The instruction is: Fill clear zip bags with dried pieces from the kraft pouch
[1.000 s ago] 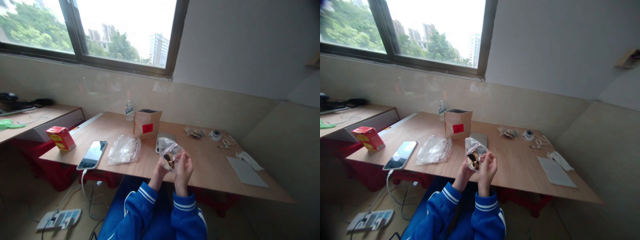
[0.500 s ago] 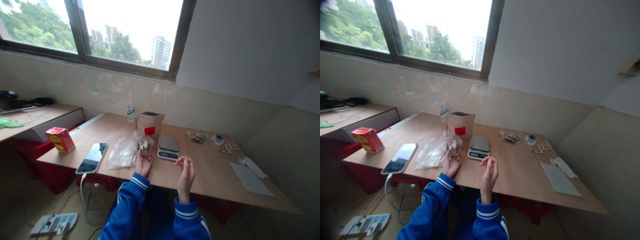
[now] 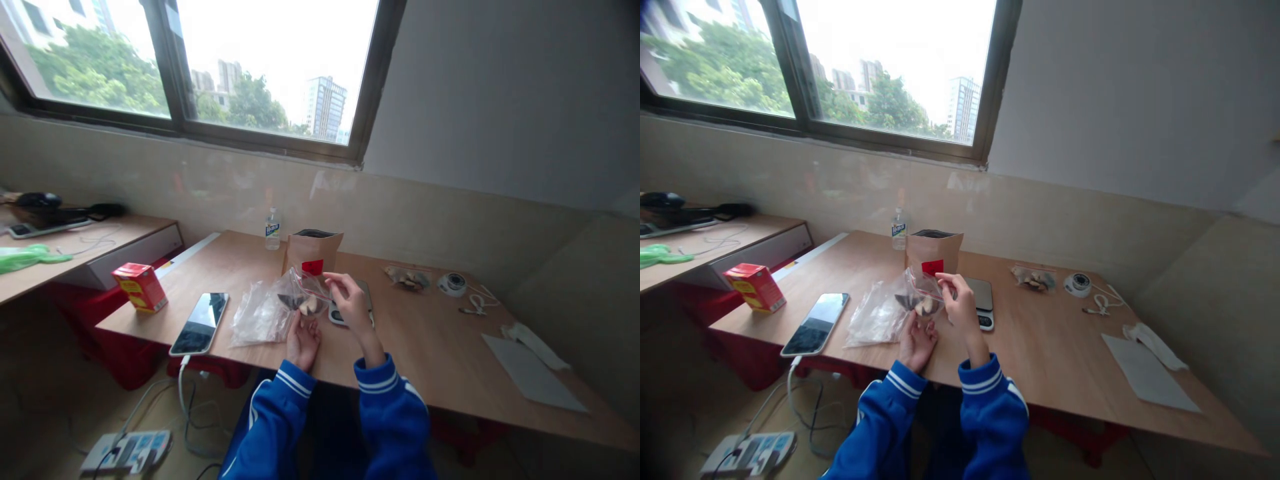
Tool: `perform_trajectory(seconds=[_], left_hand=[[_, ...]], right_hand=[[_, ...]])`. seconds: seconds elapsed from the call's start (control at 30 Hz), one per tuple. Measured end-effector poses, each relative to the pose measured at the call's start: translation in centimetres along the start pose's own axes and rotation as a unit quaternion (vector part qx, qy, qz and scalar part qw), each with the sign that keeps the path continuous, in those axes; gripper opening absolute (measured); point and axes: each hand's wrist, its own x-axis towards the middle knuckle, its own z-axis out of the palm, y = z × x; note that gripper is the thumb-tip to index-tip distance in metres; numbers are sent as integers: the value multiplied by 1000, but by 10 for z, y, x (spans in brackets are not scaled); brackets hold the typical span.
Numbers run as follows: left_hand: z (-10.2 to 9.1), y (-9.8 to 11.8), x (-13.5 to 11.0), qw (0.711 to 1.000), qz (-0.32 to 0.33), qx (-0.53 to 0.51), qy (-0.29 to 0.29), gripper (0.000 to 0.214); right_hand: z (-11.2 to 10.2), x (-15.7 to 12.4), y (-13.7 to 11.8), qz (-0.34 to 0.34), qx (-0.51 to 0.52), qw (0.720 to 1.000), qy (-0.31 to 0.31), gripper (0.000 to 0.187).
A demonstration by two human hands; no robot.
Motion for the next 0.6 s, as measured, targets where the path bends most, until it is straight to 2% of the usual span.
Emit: perform_trajectory(seconds=[0.1,0.2,0.3,0.37,0.5,0.6], left_hand=[[-1,1,-1,1000,-6,3,-2,11],[-1,2,-2,1000,-7,7,-20,15],[1,2,-3,1000,-5,17,-19,16],[1,1,-3,1000,-9,18,-11,16],[0,-1,-1,1000,-7,20,-16,14],[-1,-1,0,1000,2,18,-22,14]], right_hand=[[-2,31,11,18,-40,984,-171,18],[-2,47,22,47,-51,963,-259,18],[0,49,31,86,-14,951,-296,26],[2,46,34,91,2,951,-295,29],[3,43,35,75,-1,960,-271,24],[1,43,32,71,-6,953,-293,21]])
